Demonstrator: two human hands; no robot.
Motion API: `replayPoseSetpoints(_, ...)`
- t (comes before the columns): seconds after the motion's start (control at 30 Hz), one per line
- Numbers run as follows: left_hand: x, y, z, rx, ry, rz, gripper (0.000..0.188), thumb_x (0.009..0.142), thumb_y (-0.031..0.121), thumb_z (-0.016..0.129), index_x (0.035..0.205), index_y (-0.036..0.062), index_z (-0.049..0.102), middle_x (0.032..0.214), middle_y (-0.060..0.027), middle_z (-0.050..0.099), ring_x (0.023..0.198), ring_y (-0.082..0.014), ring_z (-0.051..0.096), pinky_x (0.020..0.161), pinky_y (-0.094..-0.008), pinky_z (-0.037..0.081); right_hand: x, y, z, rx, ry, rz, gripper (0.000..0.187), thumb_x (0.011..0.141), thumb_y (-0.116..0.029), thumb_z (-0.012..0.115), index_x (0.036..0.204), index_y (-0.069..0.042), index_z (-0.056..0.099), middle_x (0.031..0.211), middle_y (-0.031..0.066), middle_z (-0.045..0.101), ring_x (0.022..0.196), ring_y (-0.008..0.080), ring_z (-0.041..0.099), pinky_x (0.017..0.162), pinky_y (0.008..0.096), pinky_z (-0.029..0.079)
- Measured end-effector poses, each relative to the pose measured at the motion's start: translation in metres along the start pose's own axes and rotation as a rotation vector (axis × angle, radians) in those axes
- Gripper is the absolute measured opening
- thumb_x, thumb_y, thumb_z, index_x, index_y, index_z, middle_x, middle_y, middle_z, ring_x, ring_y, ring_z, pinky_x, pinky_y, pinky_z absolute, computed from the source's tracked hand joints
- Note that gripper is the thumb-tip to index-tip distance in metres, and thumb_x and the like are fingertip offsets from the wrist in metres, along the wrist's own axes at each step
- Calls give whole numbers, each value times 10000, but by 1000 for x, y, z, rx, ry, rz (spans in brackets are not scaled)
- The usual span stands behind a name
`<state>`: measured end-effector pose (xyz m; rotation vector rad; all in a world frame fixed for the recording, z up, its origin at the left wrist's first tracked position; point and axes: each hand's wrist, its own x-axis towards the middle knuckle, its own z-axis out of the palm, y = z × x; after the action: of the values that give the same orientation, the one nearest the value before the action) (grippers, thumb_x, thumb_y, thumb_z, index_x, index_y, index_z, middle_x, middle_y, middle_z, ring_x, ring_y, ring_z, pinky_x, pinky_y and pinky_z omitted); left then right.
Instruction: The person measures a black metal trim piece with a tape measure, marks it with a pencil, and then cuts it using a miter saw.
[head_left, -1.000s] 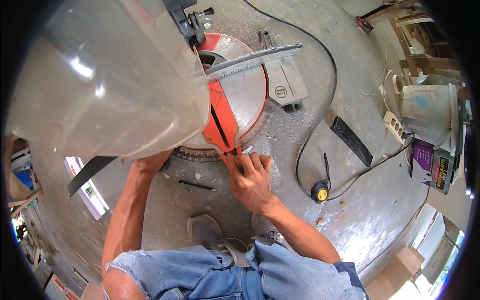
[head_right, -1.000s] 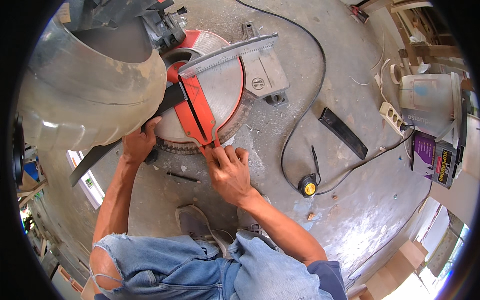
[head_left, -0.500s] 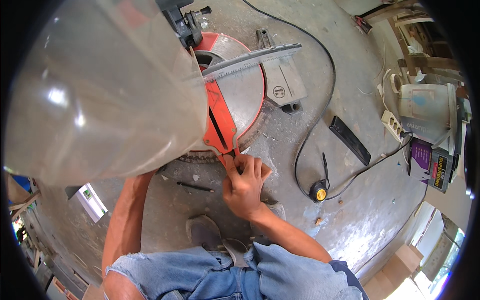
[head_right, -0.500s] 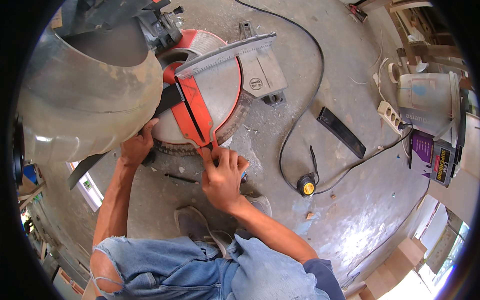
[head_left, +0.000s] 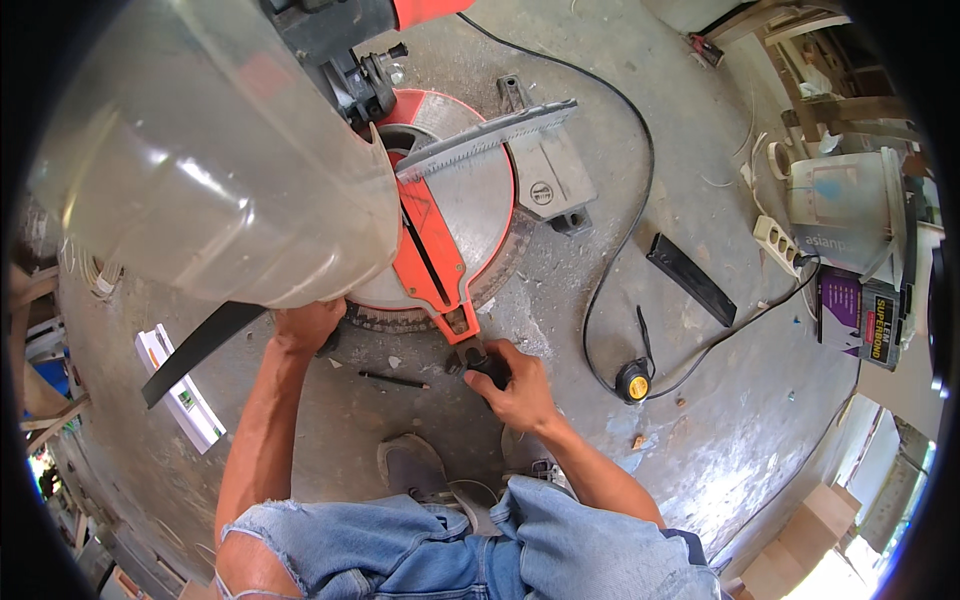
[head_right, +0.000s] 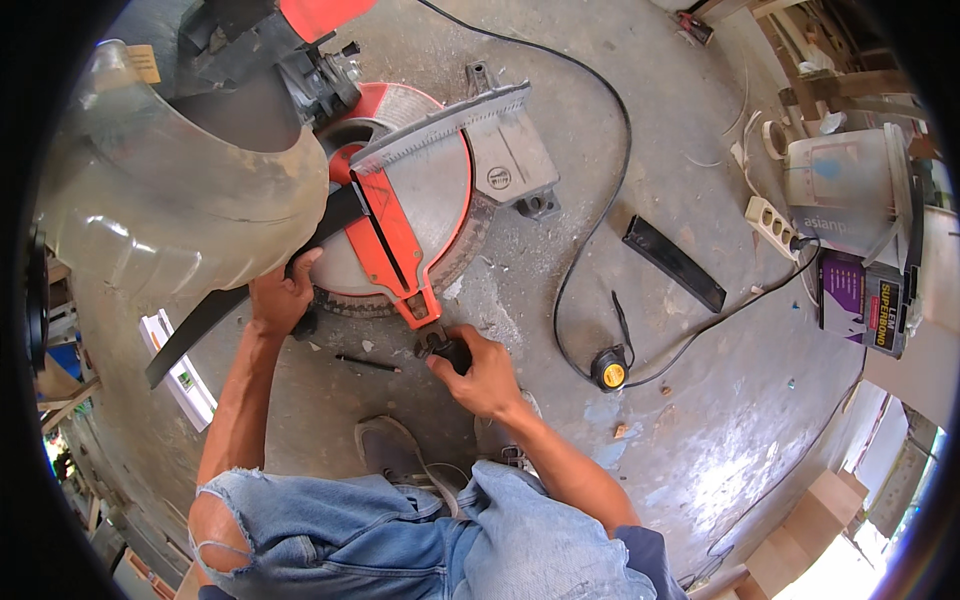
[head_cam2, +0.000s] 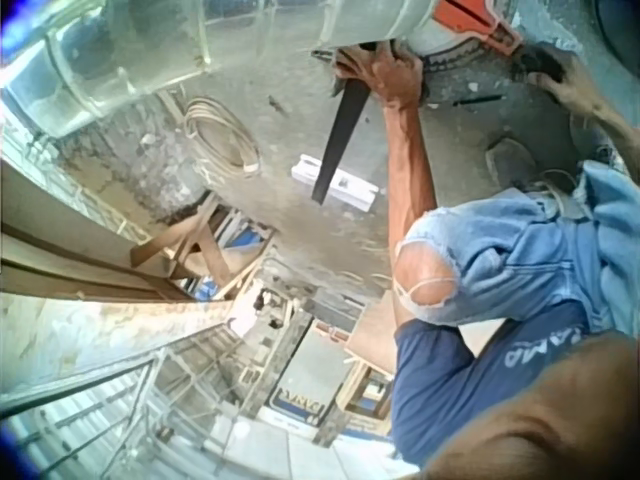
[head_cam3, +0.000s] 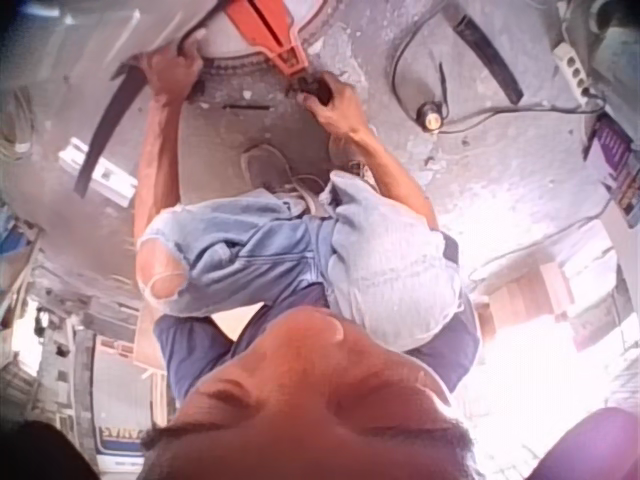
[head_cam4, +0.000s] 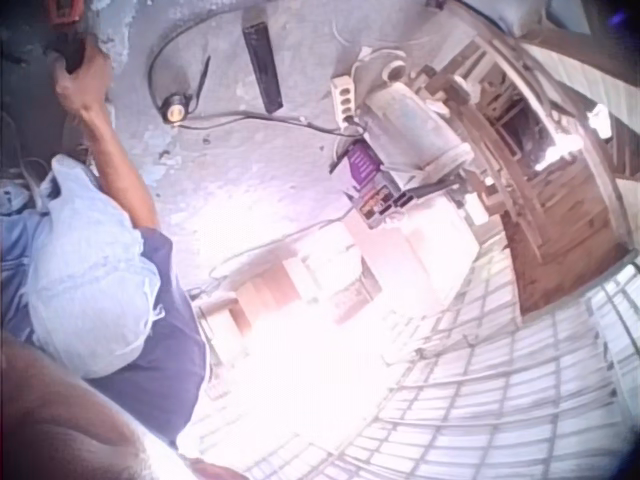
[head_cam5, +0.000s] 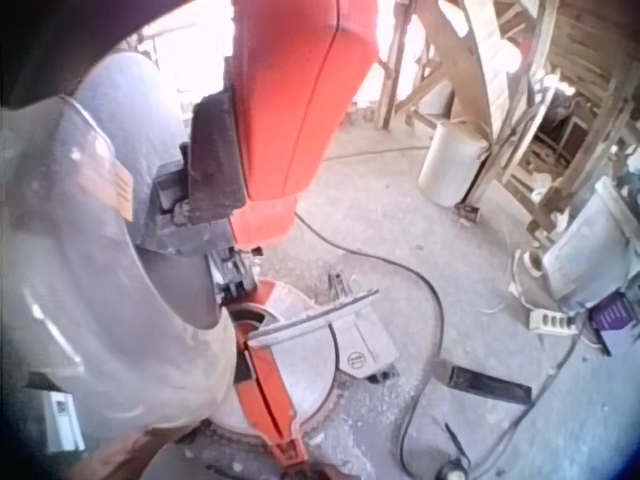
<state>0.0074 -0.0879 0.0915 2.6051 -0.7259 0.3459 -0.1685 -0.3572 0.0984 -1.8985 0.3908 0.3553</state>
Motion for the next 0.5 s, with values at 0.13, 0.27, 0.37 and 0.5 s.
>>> replayPoseSetpoints(0.13,7,4,0,-51,-19,-19,296,859,30,760,1153,17,726,1148,-162,733,1050,-391,683,939,-437,511,9,6,12,224,-190,176,348,915,-281,728,960,40,600,683,194,642,616,338,657,607,425,506)
replayPoseSetpoints(0.27,5,-4,5,-32,23,3,279,847,37,769,1124,28,744,1109,-155,745,1058,-387,683,948,-444,506,5,7,24,86,-71,97,328,937,-255,696,899,44,567,687,243,628,633,415,652,599,470,497)
replayPoseSetpoints(0.37,7,-2,4,31,41,20,283,837,50,778,1119,37,751,1090,-155,749,1044,-381,686,961,-455,494,5,14,31,-36,48,-40,316,958,-244,697,931,35,550,601,188,571,534,294,614,524,424,451)
replayPoseSetpoints(0.5,12,3,0,46,16,16,300,828,71,788,1126,55,756,1115,-149,741,1051,-378,674,971,-471,477,2,18,40,-70,122,-65,317,954,-241,690,932,41,549,615,231,579,570,404,631,543,465,464)
